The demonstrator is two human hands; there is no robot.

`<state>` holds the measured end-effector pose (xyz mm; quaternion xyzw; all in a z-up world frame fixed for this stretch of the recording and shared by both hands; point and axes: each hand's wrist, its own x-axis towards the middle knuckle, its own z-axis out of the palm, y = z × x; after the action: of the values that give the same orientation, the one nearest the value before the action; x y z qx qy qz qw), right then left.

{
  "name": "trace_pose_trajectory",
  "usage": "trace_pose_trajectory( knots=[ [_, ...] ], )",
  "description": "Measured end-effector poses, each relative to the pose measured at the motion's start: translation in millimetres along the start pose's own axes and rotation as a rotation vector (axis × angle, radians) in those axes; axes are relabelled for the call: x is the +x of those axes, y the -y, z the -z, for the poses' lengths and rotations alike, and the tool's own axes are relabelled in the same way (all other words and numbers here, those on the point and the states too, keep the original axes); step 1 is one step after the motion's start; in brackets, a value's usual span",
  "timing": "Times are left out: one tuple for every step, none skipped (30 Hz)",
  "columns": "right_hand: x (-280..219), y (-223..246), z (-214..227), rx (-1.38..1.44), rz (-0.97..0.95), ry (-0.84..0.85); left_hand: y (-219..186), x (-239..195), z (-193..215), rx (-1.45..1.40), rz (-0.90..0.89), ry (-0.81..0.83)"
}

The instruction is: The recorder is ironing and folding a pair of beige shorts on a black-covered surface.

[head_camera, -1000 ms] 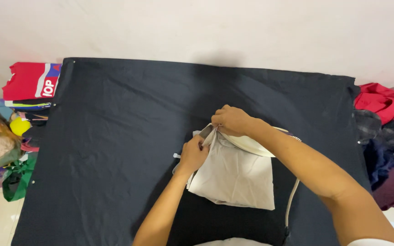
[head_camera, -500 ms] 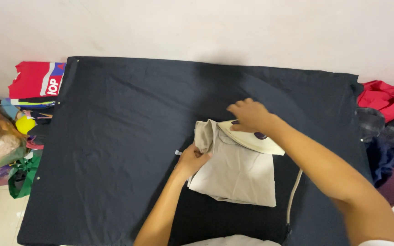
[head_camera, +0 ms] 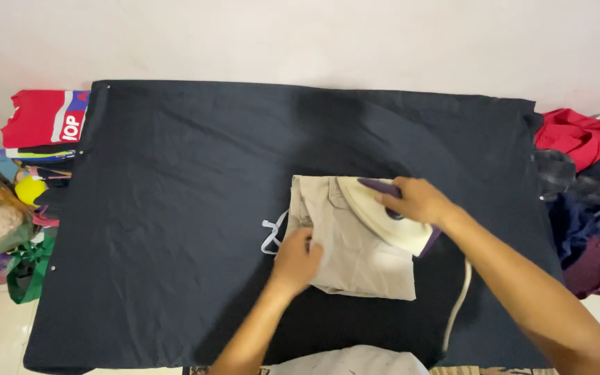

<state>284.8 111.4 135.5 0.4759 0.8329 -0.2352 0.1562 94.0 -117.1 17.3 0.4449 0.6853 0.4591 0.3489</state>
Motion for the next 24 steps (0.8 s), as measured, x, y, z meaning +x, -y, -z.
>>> trace_pose_trajectory(
  knots=[
    [-8,7,-2,-0.001,0.000,-0.002,-21,-11,-4,-0.001,-0.002,-0.001],
    [-16,14,-3,-0.050,-0.003,0.000,-41,-22,-8,0.158,-0.073,-0.004],
    [-25,22,-6,-0.102,-0.003,0.007,-62,-36,-12,0.315,-0.138,-0.009],
    [-25,26,-15,-0.106,0.001,0.011,-76,-41,-14,0.313,-0.133,-0.012],
    [-25,28,-25,-0.187,0.170,-0.351,-90,-46,-16,0.351,-0.155,0.044],
    [-26,31,-34,-0.264,0.337,-0.716,-105,-51,-18,0.388,-0.176,0.101],
    [-28,40,-39,-0.264,0.338,-0.716,-100,-51,-23,0.388,-0.176,0.099],
    [-31,48,-44,-0.208,0.404,-0.731,-95,-52,-28,0.424,-0.221,0.080],
    [-33,57,-49,-0.150,0.471,-0.744,-91,-53,-33,0.462,-0.265,0.060],
    [-34,71,-50,-0.148,0.473,-0.744,-88,-51,-31,0.464,-0.264,0.058],
    [-36,84,-50,-0.142,0.387,-0.560,-86,-48,-30,0.359,-0.149,0.081],
    [-38,96,-51,-0.134,0.299,-0.377,-84,-45,-29,0.253,-0.035,0.104],
    [-30,94,-58,-0.133,0.297,-0.380,-65,-39,-30,0.254,-0.038,0.105],
    [-23,92,-66,-0.087,0.270,-0.304,-46,-32,-31,0.192,-0.016,0.033],
    [-16,91,-74,-0.040,0.244,-0.226,-27,-26,-31,0.130,0.009,-0.039],
    [-10,83,-84,-0.038,0.243,-0.227,-22,-18,-26,0.132,0.008,-0.038],
    [-2,75,-94,-0.013,0.264,-0.261,-17,-9,-20,0.156,-0.015,-0.095],
    [5,67,-103,0.012,0.285,-0.296,-12,-1,-14,0.180,-0.039,-0.151],
    [2,67,-103,0.013,0.287,-0.295,-15,3,-8,0.182,-0.038,-0.153],
    [-1,66,-102,0.025,0.304,-0.325,-19,8,-2,0.263,-0.031,-0.207],
    [-4,66,-100,0.037,0.320,-0.355,-23,12,4,0.346,-0.025,-0.262],
    [-7,65,-98,0.037,0.322,-0.353,-18,15,3,0.347,-0.023,-0.264],
    [-9,64,-94,0.029,0.300,-0.348,-13,19,3,0.426,0.032,-0.183],
    [-10,62,-91,0.021,0.278,-0.343,-8,24,2,0.504,0.086,-0.101]
  ],
)
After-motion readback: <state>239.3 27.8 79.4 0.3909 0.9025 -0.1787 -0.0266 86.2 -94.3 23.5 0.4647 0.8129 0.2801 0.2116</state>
